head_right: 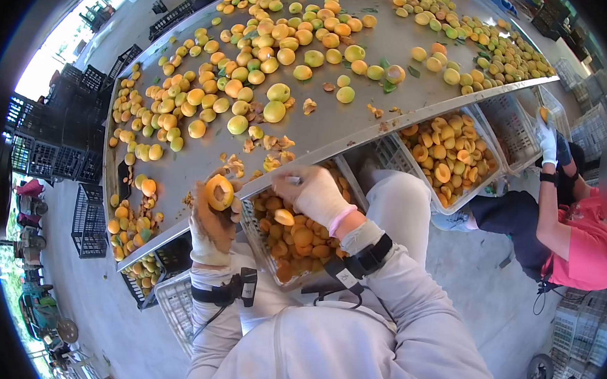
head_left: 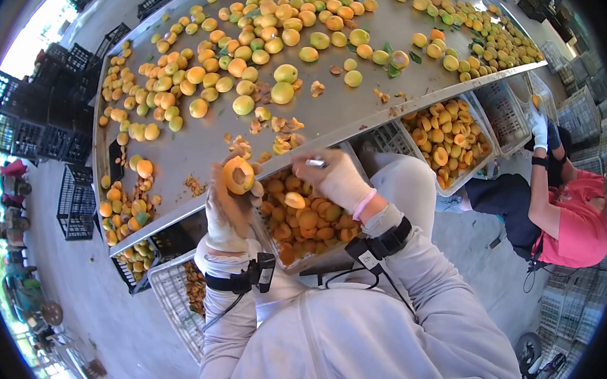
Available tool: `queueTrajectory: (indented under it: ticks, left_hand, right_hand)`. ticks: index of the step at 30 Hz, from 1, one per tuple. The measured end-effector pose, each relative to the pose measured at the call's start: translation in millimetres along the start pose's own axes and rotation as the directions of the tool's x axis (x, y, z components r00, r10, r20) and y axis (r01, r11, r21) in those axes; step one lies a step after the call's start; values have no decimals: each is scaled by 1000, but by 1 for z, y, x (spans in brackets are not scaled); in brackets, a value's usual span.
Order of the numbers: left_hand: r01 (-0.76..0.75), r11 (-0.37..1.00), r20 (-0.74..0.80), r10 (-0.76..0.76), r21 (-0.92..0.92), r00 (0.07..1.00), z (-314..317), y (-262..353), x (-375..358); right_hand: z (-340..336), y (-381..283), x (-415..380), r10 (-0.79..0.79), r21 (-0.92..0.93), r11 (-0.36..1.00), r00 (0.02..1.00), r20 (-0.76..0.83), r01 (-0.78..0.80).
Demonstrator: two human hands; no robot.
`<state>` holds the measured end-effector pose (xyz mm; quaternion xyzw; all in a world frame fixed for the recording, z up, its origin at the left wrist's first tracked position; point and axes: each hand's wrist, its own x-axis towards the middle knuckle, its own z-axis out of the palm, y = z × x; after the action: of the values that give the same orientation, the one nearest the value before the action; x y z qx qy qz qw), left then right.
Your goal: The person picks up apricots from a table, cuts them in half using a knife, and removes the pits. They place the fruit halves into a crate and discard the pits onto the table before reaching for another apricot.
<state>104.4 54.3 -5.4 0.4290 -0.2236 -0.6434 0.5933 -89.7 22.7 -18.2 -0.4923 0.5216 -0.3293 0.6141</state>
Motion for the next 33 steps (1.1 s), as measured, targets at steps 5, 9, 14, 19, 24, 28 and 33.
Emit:
queueTrajectory:
  ticks: [5,9,14,19,24,28,33]
  left_hand:
    - [30,994,-51,-25,107,998,6,-13,0]
    - [63,995,-93,-56,74,994,14,-15,-5]
    - [33,991,-141,-15,130,990,26,-8,-13]
    - [-13,954,-214,80,300,974,29,-12,-7]
    - [-6,908,-242,118,419,963,35,-7,-5]
    - [-22,928,-122,72,371,990,22,-13,4]
    - [34,918,68,-67,395,995,10,-6,13]
  right_hand:
    - [17,-60,0,-288,664,663,936,-200,346]
    - [46,-89,3,-406,613,601,856,-319,514]
    - [55,-84,16,-603,295,666,728,-327,685]
    - [61,-83,21,-694,220,619,656,-297,754]
    - [48,-81,45,-444,707,587,887,-125,394]
    - [40,-67,66,-208,894,431,978,-34,123]
    - [36,-34,96,-96,956,294,995,18,11]
